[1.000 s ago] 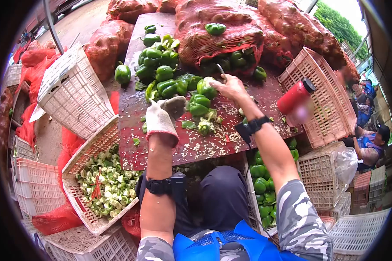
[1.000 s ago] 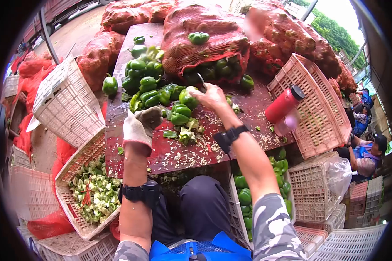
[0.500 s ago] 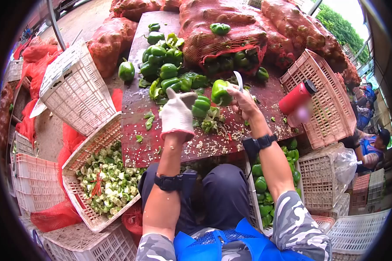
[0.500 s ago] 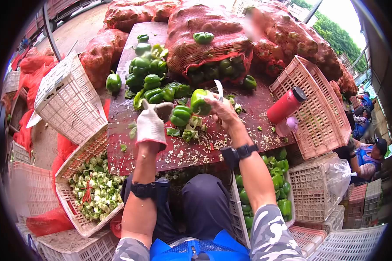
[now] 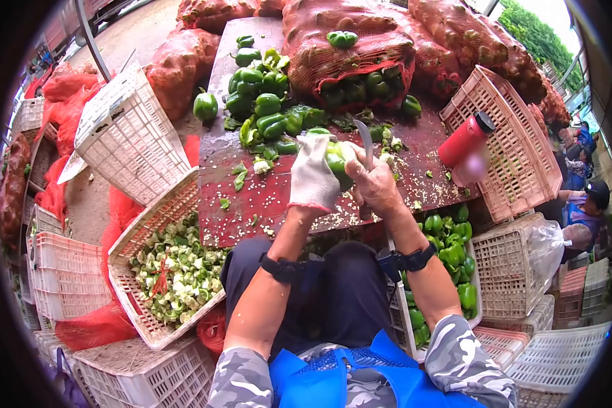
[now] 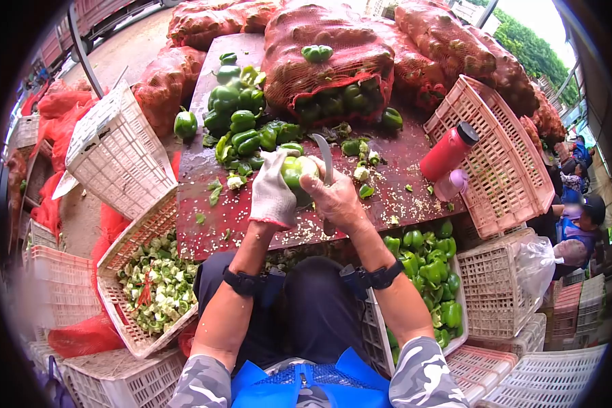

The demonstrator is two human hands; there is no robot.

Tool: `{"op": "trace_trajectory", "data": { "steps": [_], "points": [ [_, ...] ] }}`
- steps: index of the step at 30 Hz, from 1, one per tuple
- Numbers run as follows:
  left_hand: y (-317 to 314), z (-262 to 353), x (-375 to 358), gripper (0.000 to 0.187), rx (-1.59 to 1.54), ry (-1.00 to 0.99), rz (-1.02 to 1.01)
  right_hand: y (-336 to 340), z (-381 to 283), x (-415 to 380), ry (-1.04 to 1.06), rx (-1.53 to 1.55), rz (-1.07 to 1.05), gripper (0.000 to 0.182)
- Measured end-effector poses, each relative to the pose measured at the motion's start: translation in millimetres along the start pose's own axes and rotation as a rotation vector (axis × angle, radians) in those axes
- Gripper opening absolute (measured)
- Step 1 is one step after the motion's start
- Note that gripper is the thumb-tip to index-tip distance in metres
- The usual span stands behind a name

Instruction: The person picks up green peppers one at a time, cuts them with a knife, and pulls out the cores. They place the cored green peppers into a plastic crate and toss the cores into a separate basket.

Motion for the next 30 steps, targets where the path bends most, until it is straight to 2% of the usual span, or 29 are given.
{"op": "trace_trajectory", "data": {
  "steps": [3,4,5,8,9,12,13,16,19,22,28,30],
  "points": [
    [6,-2,1,0.044,0.071,0.116,0.015,5,7,-6,0.158,-0.271,0.048,0.058],
    [9,-4,3,0.045,0.108,0.155,0.03,7,7,-12,0.205,-0.362,0.039,0.051],
    [9,-11,5,0.038,0.079,0.134,0.105,6,3,-19,0.253,-0.454,0.034,0.044],
    [5,-23,3,0.039,0.13,-0.01,0.156,6,5,-34,0.471,-0.797,0.002,0.026],
    [3,-22,4,0.038,0.128,0.01,0.129,1,7,-33,0.775,-1.054,-0.09,0.018],
    [-2,-19,2,0.036,0.15,0.052,0.09,-6,13,-31,0.653,-1.002,-0.001,0.015],
    [-4,-19,1,0.036,0.178,0.048,0.08,-8,8,-30,0.748,-1.097,-0.042,0.011],
    [-9,-24,1,0.039,0.171,0.017,0.065,-10,10,-24,0.559,-1.036,-0.006,0.016],
    [-11,-20,-1,0.041,0.125,0.038,0.04,-10,29,-17,0.619,-1.04,-0.027,0.017],
    [-14,-17,-3,0.042,0.179,-0.023,0.046,-5,30,-16,0.564,-1.032,0.072,0.021],
    [-21,-4,-6,0.043,0.275,0.009,0.086,-5,31,-20,0.517,-1.069,0.194,0.013],
    [-22,-4,-7,0.041,0.306,-0.029,0.115,-5,33,-23,0.417,-1.086,0.202,0.01]
  ]
}}
Point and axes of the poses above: each hand's wrist, its own x-axis towards the middle knuckle, its own y-axis out of the back of the hand, z = x × y, the point moved 2 cm from there along x, towards the middle knuckle, and after that the axes turned 4 degrees about y, right-handed, at the moved point
